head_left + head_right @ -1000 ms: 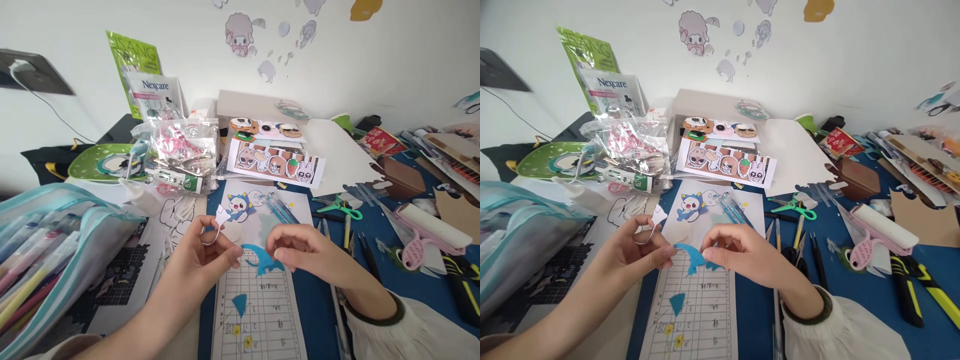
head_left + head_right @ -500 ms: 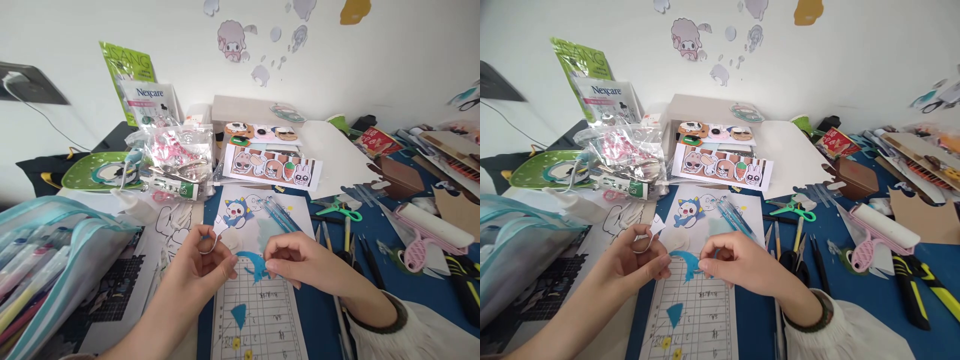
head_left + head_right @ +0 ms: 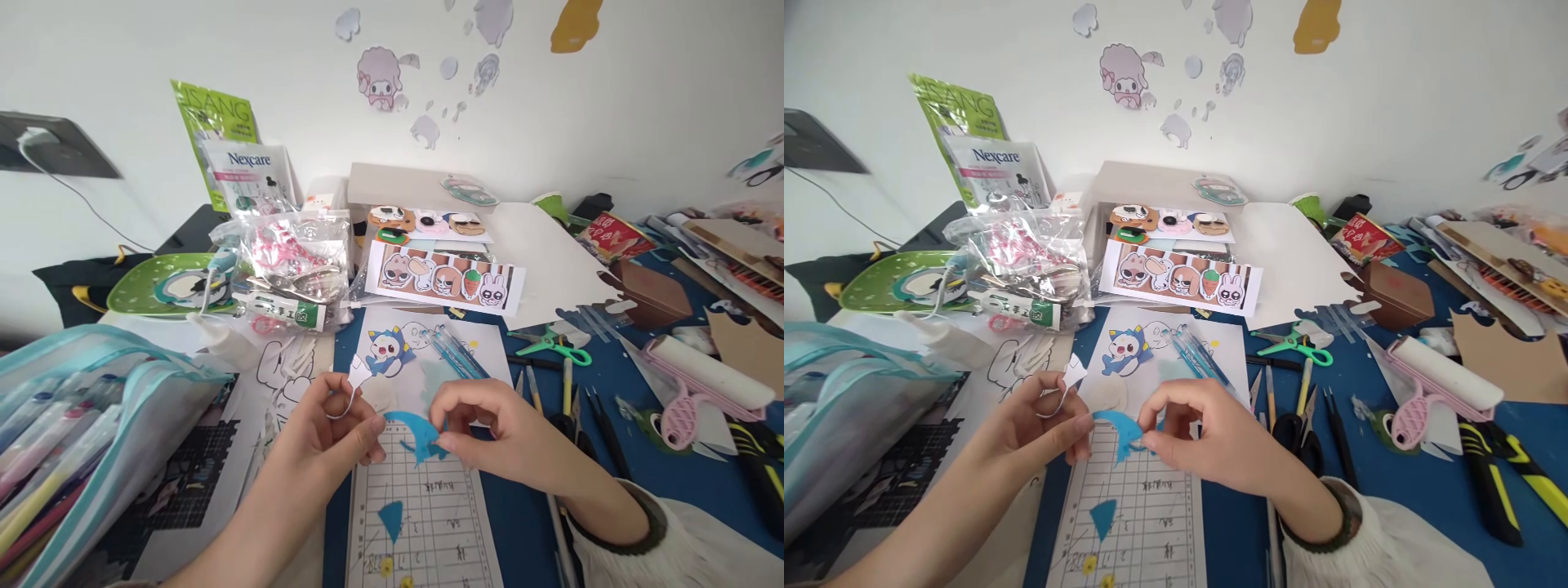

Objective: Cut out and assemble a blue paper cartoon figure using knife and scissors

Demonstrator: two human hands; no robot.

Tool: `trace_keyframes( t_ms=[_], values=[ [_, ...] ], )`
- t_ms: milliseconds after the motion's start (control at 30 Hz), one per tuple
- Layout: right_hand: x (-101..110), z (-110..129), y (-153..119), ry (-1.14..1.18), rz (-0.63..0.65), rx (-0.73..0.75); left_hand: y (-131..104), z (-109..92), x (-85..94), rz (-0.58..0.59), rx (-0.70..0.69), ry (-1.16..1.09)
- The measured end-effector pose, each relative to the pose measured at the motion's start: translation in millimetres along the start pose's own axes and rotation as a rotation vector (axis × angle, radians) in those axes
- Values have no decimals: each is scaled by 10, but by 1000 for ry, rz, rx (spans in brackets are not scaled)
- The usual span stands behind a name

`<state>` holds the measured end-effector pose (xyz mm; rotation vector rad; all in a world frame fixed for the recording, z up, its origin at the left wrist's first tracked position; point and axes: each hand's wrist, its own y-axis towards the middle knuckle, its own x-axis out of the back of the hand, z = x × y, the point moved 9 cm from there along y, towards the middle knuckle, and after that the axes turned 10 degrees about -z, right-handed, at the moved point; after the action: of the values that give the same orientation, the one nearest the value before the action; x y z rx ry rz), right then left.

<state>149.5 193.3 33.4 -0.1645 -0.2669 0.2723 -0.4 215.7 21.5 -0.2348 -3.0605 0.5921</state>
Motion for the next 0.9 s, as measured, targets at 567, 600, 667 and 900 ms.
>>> trace_keyframes(
  t_ms=[567, 600, 667, 900],
  values=[
    [27, 93, -22, -25, -120, 180, -6, 13, 26, -55, 10, -26],
    [27, 90, -21, -17, -118, 180, -5, 12, 29, -60, 6, -23],
    [20, 98, -20, 8, -112, 189, -8, 14, 28, -62, 0, -24],
    [7, 133, 10, 44, -140, 223, -5, 43, 34, -57, 3, -53]
  ],
)
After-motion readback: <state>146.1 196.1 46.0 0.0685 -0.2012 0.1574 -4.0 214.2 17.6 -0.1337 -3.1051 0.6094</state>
